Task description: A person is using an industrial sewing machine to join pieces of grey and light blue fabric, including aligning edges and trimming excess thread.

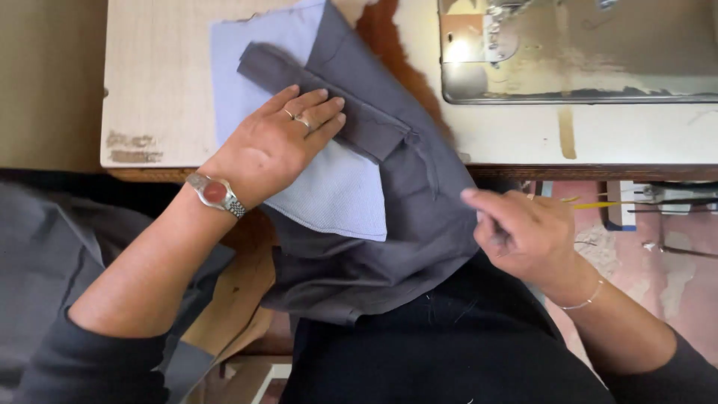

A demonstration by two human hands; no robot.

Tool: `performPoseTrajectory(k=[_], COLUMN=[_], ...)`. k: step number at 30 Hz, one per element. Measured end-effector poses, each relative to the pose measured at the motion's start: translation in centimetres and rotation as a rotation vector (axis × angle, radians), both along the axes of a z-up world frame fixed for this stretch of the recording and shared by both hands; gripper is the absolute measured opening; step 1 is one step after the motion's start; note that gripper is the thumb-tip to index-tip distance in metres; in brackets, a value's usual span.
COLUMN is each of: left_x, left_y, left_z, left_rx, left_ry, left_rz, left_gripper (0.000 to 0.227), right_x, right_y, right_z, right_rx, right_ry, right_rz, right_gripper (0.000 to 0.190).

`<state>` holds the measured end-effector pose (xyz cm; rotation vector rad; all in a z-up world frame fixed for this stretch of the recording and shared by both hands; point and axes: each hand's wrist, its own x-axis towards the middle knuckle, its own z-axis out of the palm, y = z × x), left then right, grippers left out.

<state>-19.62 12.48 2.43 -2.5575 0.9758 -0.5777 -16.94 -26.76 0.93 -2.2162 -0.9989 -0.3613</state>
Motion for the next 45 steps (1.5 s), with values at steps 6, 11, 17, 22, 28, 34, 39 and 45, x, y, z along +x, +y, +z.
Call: performPoseTrajectory(k=[6, 11, 17, 22, 28, 34, 39, 45], left_x=[0.3, 2.4, 2.6, 1.6, 1.2, 1.1, -3.0, 2.4], left_y=[-1.3, -6.0, -8.0, -7.8, -8.5, -8.2, -12.7, -8.7], left_z=[0.4, 0.2, -1.9, -0.8, -0.5, -1.2, 1.3, -0.2], left_rx=[-0.513, -0.413, -0.210, -0.468, -0.556, -0.598, -0.781, -0.613], left_ry=[0.059, -0.132, -0.284, -0.175, -0.232, -0.248, -0.105, 0.252], left_rz=[0.021, 0.068, 0.095, 0.152, 0.117, 0.110, -0.136, -0.104], left_gripper=[0.039, 0.016, 0.026, 0.017, 0.014, 0.018, 0.022, 0.018], right_x=[2.2, 6.0, 8.7, 9.5, 10.4, 11.4, 12.3, 10.4], right_y=[0.9, 4.1, 7.7, 9.5, 10.0, 10.1, 9.0, 9.3], right_z=[2.0, 6.9, 6.4, 3.9, 1.4, -0.1, 0.2, 2.6], right_rx=[-0.556, -0.505, -0.538, -0.498, -0.383, -0.355, -0.296, -0.294], right_ry=[-0.194, -0.073, -0.062, -0.095, -0.270, -0.395, -0.288, 0.011], right_rz=[0.252, 0.449, 0.253, 0.245, 0.300, 0.270, 0.201, 0.086], right_gripper=[0.018, 0.052, 0.025, 0.024, 0.018, 0.022, 0.026, 0.039])
